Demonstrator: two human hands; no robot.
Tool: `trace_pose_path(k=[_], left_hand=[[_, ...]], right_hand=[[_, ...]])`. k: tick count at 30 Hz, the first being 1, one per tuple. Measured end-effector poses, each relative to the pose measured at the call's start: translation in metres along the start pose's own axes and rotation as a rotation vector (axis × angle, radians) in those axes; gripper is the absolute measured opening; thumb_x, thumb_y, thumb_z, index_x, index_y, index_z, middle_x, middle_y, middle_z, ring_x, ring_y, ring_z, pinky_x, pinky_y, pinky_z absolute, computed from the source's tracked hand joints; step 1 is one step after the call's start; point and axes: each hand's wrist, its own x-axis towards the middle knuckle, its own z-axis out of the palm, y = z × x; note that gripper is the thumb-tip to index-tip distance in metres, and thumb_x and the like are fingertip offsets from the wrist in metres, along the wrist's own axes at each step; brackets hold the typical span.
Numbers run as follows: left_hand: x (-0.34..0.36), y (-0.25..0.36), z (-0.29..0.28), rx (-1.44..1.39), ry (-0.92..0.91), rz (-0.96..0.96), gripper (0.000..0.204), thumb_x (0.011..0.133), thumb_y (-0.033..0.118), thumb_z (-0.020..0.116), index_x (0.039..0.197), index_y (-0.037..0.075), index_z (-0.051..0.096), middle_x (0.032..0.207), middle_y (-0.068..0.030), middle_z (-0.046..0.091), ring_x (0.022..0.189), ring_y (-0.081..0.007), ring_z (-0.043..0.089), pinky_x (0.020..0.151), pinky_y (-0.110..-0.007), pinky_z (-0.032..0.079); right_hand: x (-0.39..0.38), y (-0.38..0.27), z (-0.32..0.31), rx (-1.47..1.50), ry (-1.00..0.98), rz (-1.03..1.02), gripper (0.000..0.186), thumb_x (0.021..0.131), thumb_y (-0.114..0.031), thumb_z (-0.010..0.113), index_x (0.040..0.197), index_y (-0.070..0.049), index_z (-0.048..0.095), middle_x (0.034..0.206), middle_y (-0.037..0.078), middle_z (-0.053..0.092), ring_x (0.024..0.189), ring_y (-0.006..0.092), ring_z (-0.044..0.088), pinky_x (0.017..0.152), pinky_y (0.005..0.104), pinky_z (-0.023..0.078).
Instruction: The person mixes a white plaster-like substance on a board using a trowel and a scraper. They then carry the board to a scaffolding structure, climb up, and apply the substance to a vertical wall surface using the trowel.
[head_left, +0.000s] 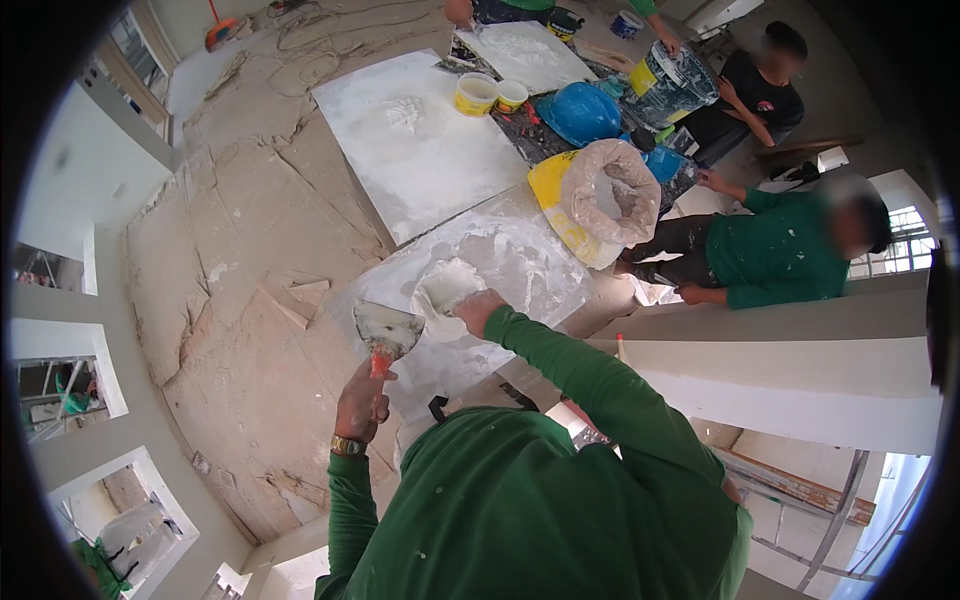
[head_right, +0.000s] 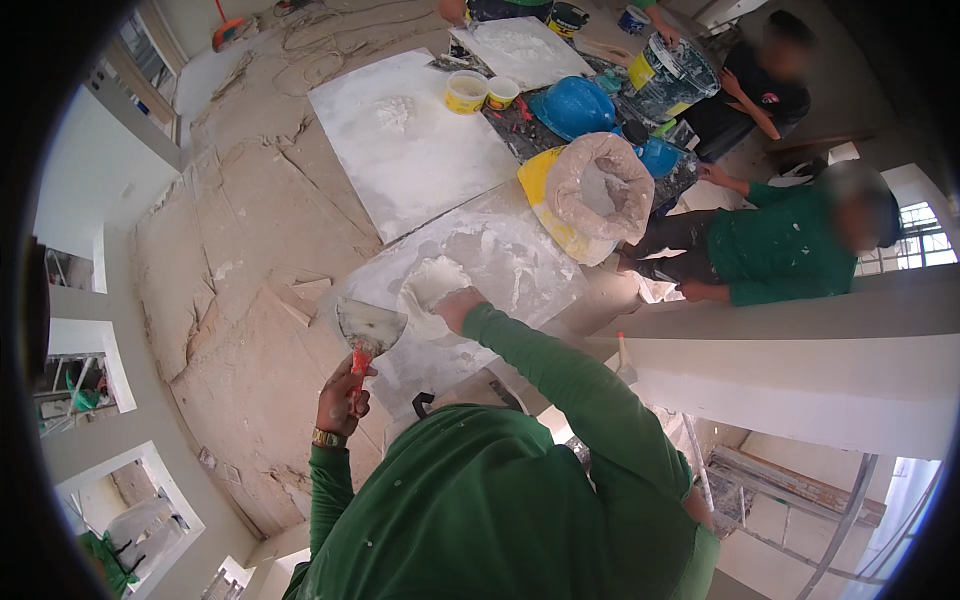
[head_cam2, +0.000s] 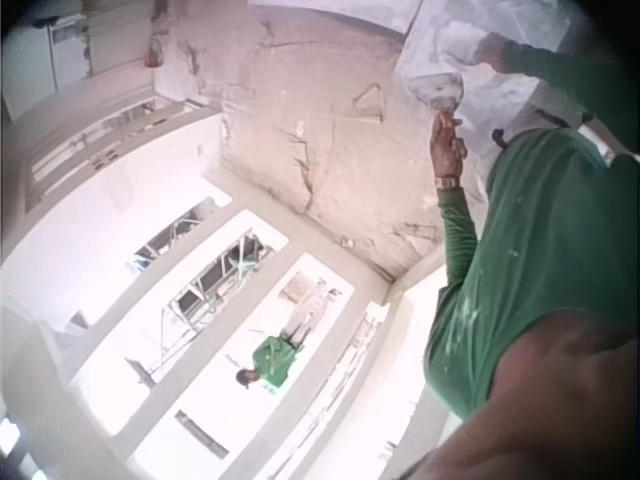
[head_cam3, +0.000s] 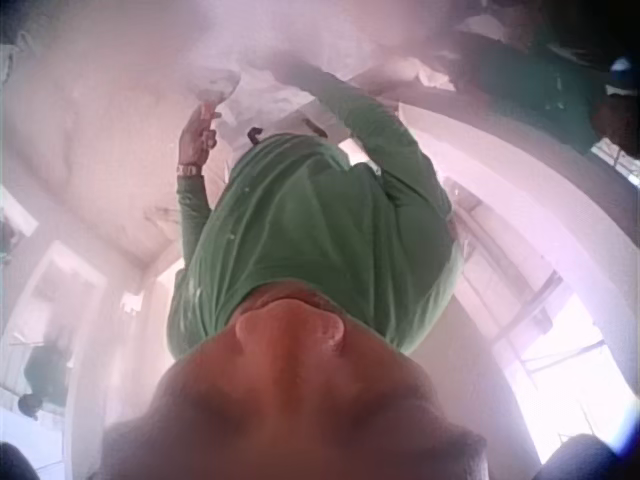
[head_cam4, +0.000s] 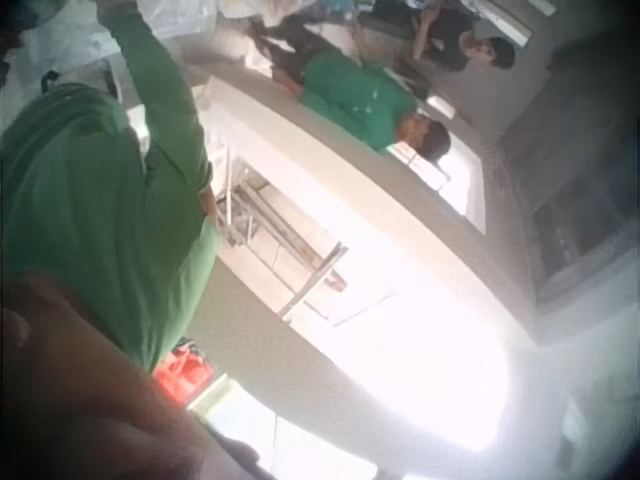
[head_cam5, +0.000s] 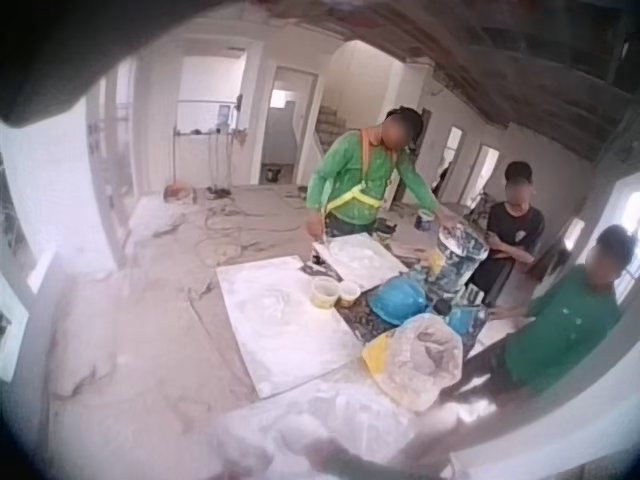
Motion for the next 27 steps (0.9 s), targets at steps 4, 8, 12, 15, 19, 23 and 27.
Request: trace_pose_path(k=[4, 8, 12, 15, 19, 23, 27], left_hand=[[0.007, -0.002, -0.006, -0.037, 0.012, 0.0, 0.048, 0.094, 0.012, 0.047, 0.142, 0.004, 0.045, 0.103, -0.0074, 0.061, 0.045, -0.0069, 0.042, 0.04, -0.021, 0.032], [0.01, -0.001, -0.008, -0.076, 0.008, -0.021, 0.047, 0.093, 0.011, 0.047, 0.14, 0.004, 0.047, 0.102, -0.0083, 0.062, 0.042, -0.0077, 0.041, 0.039, -0.023, 0.032], [0.008, -0.001, -0.014, -0.066, 0.009, 0.022, 0.046, 0.092, 0.01, 0.047, 0.138, 0.004, 0.048, 0.1, -0.0094, 0.064, 0.041, -0.0083, 0.041, 0.037, -0.024, 0.032], [0.011, -0.009, -0.025, -0.124, 0.025, 0.028, 0.046, 0.092, 0.01, 0.048, 0.137, 0.004, 0.049, 0.1, -0.0099, 0.064, 0.042, -0.0088, 0.042, 0.037, -0.024, 0.033], [0.014, -0.008, -0.026, -0.119, 0.028, 0.037, 0.046, 0.092, 0.009, 0.047, 0.138, 0.003, 0.049, 0.101, -0.01, 0.064, 0.042, -0.0092, 0.043, 0.037, -0.024, 0.033], [0.005, 0.003, -0.024, -0.087, 0.03, 0.035, 0.047, 0.092, 0.008, 0.047, 0.139, 0.004, 0.048, 0.1, -0.0094, 0.064, 0.042, -0.0089, 0.043, 0.037, -0.023, 0.033], [0.002, -0.003, -0.029, -0.107, 0.061, 0.039, 0.047, 0.093, 0.009, 0.046, 0.14, 0.005, 0.048, 0.1, -0.0084, 0.064, 0.042, -0.0085, 0.044, 0.037, -0.023, 0.033]], right_hand=[[0.016, -0.006, -0.033, -0.001, 0.098, -0.047, 0.024, 0.083, -0.013, 0.053, 0.101, -0.013, 0.07, 0.092, 0.008, 0.071, 0.092, 0.0286, 0.068, 0.083, 0.0442, 0.052], [0.011, -0.021, 0.023, -0.053, 0.333, -0.357, 0.022, 0.082, -0.017, 0.055, 0.097, -0.012, 0.07, 0.09, 0.008, 0.071, 0.088, 0.0256, 0.069, 0.081, 0.0415, 0.053], [-0.008, 0.008, 0.028, -0.218, -0.15, -0.177, 0.019, 0.082, -0.019, 0.056, 0.092, -0.012, 0.071, 0.088, 0.006, 0.071, 0.088, 0.0264, 0.069, 0.078, 0.0426, 0.054], [0.016, 0.003, -0.029, -0.125, 0.006, -0.168, 0.019, 0.083, -0.02, 0.056, 0.094, -0.014, 0.07, 0.089, 0.008, 0.071, 0.088, 0.028, 0.068, 0.08, 0.0428, 0.054], [0.039, -0.019, 0.0, -0.071, 0.173, -0.178, 0.021, 0.083, -0.018, 0.055, 0.097, -0.013, 0.07, 0.092, 0.009, 0.07, 0.09, 0.0291, 0.068, 0.083, 0.0433, 0.053], [0.01, 0.007, 0.056, -0.111, 0.049, -0.152, 0.022, 0.083, -0.015, 0.054, 0.098, -0.012, 0.07, 0.098, 0.009, 0.07, 0.096, 0.0281, 0.067, 0.086, 0.0434, 0.052], [0.012, 0.012, -0.051, -0.08, -0.141, -0.124, 0.025, 0.08, -0.012, 0.055, 0.1, -0.01, 0.069, 0.104, 0.009, 0.07, 0.101, 0.0271, 0.066, 0.087, 0.043, 0.052]])
